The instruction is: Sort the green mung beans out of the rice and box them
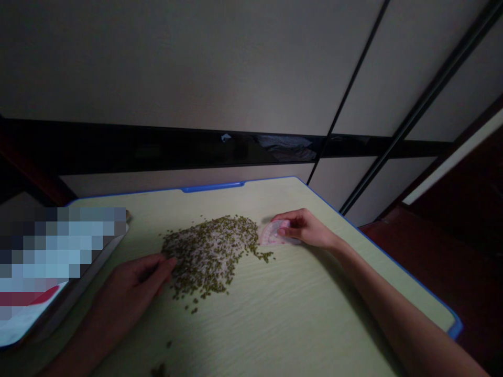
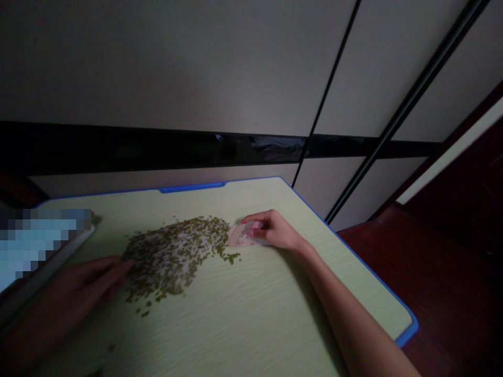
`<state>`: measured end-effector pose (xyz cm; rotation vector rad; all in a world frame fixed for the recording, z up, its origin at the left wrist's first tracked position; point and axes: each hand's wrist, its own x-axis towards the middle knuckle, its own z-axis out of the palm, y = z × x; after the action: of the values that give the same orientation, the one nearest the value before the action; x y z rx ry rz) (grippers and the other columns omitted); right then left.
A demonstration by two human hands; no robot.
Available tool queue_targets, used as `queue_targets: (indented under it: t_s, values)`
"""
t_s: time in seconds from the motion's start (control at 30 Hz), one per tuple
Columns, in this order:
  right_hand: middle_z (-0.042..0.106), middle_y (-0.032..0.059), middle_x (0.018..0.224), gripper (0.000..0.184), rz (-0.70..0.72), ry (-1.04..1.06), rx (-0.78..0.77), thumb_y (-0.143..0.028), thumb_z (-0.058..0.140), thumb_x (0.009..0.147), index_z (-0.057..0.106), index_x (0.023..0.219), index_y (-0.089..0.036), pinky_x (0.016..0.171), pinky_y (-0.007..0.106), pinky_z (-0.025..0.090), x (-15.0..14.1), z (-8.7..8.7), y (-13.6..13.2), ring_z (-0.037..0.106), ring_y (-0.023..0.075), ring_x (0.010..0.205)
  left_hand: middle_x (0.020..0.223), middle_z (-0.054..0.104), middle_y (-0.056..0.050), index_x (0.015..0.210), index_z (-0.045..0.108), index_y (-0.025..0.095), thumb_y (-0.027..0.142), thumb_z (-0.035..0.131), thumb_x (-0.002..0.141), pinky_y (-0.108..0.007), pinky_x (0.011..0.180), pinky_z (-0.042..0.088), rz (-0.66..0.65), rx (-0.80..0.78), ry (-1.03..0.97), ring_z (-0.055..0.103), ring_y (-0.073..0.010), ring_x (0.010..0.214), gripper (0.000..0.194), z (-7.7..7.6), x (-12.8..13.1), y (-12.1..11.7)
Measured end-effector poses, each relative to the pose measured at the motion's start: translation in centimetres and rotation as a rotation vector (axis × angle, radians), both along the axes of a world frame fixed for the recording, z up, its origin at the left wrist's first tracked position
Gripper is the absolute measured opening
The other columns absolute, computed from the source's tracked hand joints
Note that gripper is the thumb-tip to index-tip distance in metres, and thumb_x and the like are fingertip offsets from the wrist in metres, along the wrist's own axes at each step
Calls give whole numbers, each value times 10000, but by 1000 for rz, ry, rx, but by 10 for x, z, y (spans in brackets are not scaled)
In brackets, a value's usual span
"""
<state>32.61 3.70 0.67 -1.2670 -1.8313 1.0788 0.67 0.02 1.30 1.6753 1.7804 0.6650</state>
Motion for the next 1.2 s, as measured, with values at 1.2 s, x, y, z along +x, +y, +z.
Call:
queue_targets:
  t_s: [1.2]
  values:
    - [586,10,651,334,11,-31,15,-247,601,701,664,1002,-118,487,219,331,2,-2,0,409,84,518,428,371,65,464,429,218,602,367,622,-242,478,302,-19,29,27,396,-122,443,419,-4,-4,2]
